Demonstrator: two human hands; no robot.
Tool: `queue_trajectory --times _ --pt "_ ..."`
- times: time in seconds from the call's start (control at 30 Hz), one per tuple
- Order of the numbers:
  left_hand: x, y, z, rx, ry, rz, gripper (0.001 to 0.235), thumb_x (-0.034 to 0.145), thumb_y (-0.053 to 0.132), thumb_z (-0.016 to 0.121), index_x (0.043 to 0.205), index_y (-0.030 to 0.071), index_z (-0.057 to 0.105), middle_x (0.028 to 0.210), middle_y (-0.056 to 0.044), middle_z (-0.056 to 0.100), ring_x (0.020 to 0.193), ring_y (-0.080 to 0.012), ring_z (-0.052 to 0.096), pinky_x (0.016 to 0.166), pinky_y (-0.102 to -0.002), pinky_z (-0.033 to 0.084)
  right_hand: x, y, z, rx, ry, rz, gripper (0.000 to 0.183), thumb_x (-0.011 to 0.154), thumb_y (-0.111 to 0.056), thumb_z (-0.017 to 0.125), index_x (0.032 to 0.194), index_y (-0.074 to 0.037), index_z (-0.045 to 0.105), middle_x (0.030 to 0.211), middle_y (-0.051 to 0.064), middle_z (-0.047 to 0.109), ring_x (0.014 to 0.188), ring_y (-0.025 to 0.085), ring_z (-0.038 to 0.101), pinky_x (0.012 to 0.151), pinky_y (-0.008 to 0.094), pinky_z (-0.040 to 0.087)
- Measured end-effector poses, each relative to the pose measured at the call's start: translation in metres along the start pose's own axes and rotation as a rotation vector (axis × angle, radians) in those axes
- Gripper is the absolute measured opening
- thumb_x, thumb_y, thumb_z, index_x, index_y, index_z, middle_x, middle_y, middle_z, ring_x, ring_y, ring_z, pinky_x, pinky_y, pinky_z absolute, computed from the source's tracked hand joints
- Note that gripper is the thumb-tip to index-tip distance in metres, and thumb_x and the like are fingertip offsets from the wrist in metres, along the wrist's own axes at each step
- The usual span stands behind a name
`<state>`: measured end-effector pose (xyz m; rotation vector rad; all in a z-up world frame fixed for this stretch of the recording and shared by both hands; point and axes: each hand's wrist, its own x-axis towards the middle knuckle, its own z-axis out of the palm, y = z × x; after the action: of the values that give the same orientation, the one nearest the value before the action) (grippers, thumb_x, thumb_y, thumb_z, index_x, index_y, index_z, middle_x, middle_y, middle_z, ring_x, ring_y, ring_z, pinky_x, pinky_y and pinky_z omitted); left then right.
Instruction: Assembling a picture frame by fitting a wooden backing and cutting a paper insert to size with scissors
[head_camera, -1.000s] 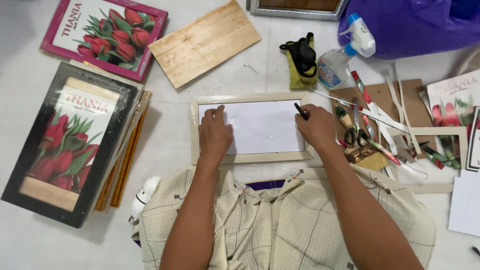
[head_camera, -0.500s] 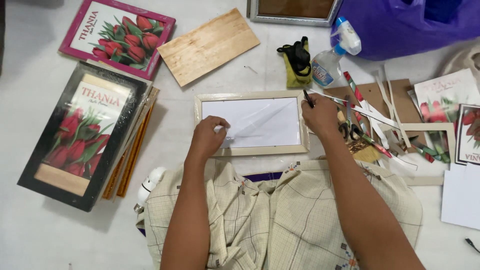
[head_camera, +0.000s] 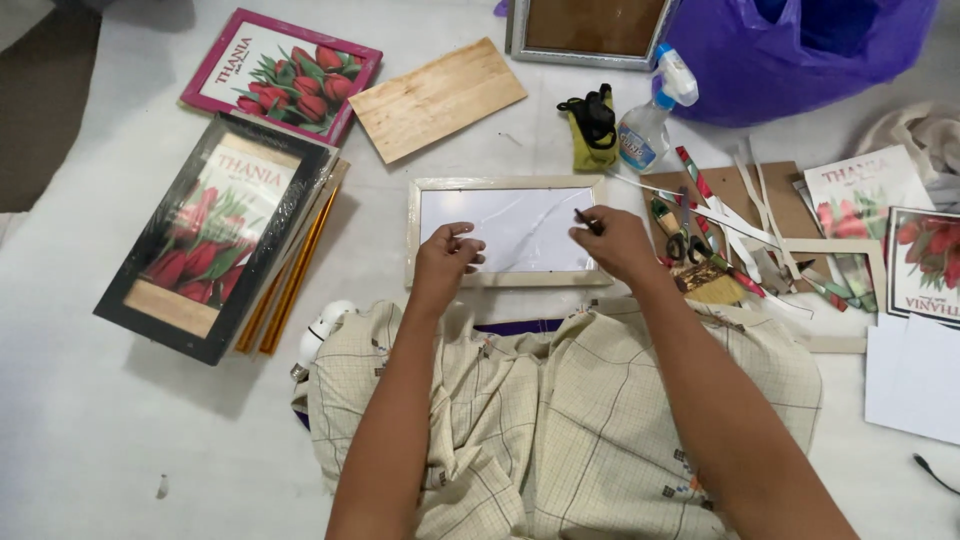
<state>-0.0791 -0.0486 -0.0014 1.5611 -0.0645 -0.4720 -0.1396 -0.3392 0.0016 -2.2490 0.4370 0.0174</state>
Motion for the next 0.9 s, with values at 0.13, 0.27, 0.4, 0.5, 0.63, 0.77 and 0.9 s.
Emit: queue_trajectory --times 0.13,0.27,0.4,0.5,0.63,0.77,0.9 --pt "0.003 0.001 0.012 -0.339 -0.014 -0.095 0.045 0.093 0.007 0.071 0.135 -0.002 0.056 0.107 -0.019 0.074 0.095 -0.0221 0.074 0.089 -0.032 0.062 -0.047 -0.068 0.013 0.098 -0.134 -0.080 0.040 0.085 -0.034 0.080 0.110 -0.003 0.077 0.090 0.027 0.075 0.096 0.044 0.071 0.085 0.051 0.055" --pt "0.008 -0.006 0.021 -0.488 -0.149 -0.175 0.055 0.088 0.004 0.077 0.137 -0.002 0.053 0.107 -0.022 0.075 0.094 -0.0299 0.076 0.089 -0.042 0.063 -0.054 -0.085 0.042 0.180 -0.159 -0.056 0.056 0.081 -0.039 0.085 0.122 -0.003 0.071 0.096 0.021 0.076 0.100 0.038 0.072 0.081 0.047 0.057" --pt "0.005 0.006 0.026 -0.522 -0.226 -0.191 0.063 0.083 0.008 0.084 0.138 0.001 0.055 0.110 -0.019 0.075 0.092 -0.0278 0.077 0.089 -0.043 0.063 -0.035 -0.067 0.052 0.120 -0.134 -0.027 0.032 0.084 -0.026 0.082 0.114 -0.014 0.077 0.094 0.011 0.078 0.096 0.032 0.074 0.081 0.042 0.060" --pt "0.007 0.010 0.017 -0.324 -0.143 -0.109 0.060 0.089 0.025 0.083 0.136 -0.001 0.055 0.118 -0.023 0.072 0.105 -0.0313 0.074 0.096 -0.043 0.059 -0.005 -0.035 0.037 -0.213 -0.091 -0.097 0.025 0.090 -0.020 0.072 0.113 -0.014 0.079 0.095 0.018 0.078 0.098 0.042 0.074 0.084 0.051 0.059" --pt "0.024 -0.029 0.004 0.459 0.186 -0.093 0.058 0.090 0.045 0.078 0.135 0.012 0.062 0.129 -0.013 0.069 0.115 -0.0254 0.070 0.095 -0.042 0.059 0.010 -0.006 -0.052 -0.554 -0.028 -0.043 0.030 0.088 -0.025 0.070 0.116 -0.018 0.078 0.100 0.016 0.078 0.105 0.040 0.073 0.088 0.053 0.058" --pt "0.021 -0.035 0.021 1.108 0.240 -0.194 0.103 0.087 0.060 0.070 0.153 -0.007 0.027 0.152 -0.029 0.035 0.132 -0.0419 0.042 0.104 -0.054 0.038 0.008 0.049 -0.114 -0.643 0.171 0.164 0.033 0.085 -0.012 0.064 0.114 -0.003 0.077 0.102 0.027 0.074 0.095 0.048 0.070 0.082 0.057 0.056" --pt "0.019 -0.055 0.034 1.354 0.258 -0.240 0.124 0.085 0.080 0.059 0.151 -0.019 0.024 0.155 -0.035 0.033 0.134 -0.0439 0.040 0.100 -0.055 0.037 -0.004 0.069 -0.124 -0.615 0.465 0.368 0.049 0.084 0.004 0.069 0.125 0.017 0.045 0.124 0.032 0.036 0.074 0.042 0.064 0.057 0.048 0.059"
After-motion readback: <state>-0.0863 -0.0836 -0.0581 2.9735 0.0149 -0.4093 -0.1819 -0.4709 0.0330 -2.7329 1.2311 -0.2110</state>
